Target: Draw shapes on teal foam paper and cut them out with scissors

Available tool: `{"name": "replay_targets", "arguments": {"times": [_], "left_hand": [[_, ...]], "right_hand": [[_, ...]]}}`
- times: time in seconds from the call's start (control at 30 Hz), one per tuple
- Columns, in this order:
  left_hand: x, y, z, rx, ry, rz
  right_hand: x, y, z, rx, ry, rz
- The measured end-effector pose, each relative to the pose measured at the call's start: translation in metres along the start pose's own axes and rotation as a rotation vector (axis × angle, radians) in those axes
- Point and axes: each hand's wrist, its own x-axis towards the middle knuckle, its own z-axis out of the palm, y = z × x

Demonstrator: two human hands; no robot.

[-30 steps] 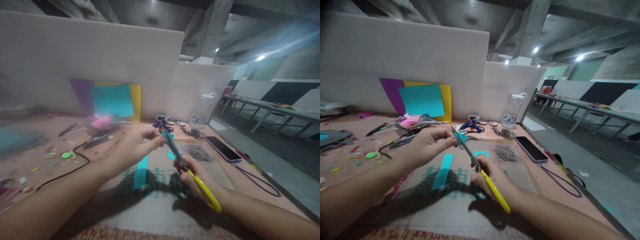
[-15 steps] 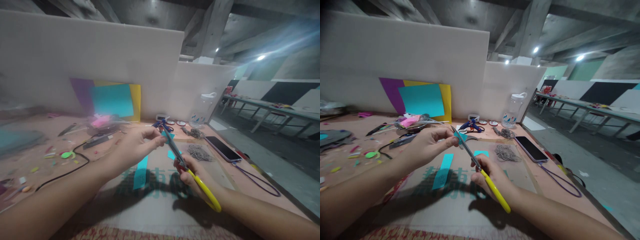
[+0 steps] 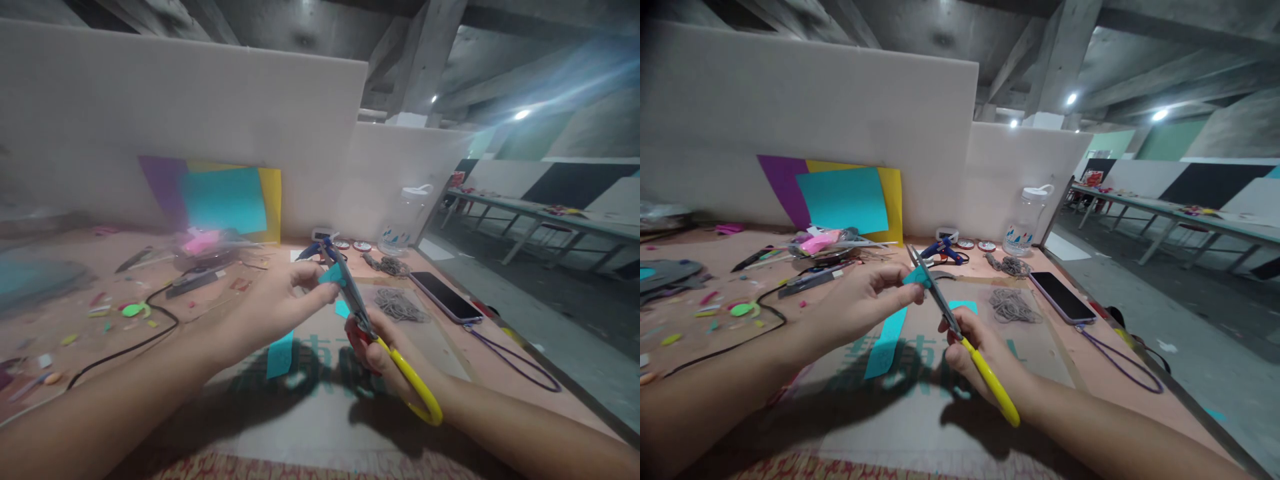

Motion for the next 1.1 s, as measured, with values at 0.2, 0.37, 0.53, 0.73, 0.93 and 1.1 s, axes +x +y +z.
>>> {"name": "replay_targets", "arguments": {"times": [0.2,0.37,0.53,0.73,0.93,1.1], "left_hand": [[-0.001,-0.001,0.008,-0.268,-0.093,-0.064],[0.001,-0.007,0.005,-0.314,-0.165,-0.061],[0.000,-0.003,-0.001,-0.211,-0.161,0.014],[-0.002,0.003,-0.001,-0.066,-0.113,-0.010],[-0.002,0.004,0.000,-0.030,-0.129,-0.047],[0.000,0.001,0.001,-0.084,-0.150,-0.049]], "right_hand": [[0.000,-0.004,0.002,0.025,-0.024,-0.028],[0.002,-0.004,-0.001,0.026,-0.066,-0.040],[0.001,-0.011,-0.001,0.019,-0.041,0.017],[0.000,-0.012,-0.002,0.047,-0.102,0.011],[0.000,-0.013,-0.004,-0.042,-0.103,-0.013],[0.000,-0.008,-0.006,-0.023,-0.122,-0.055]]}}
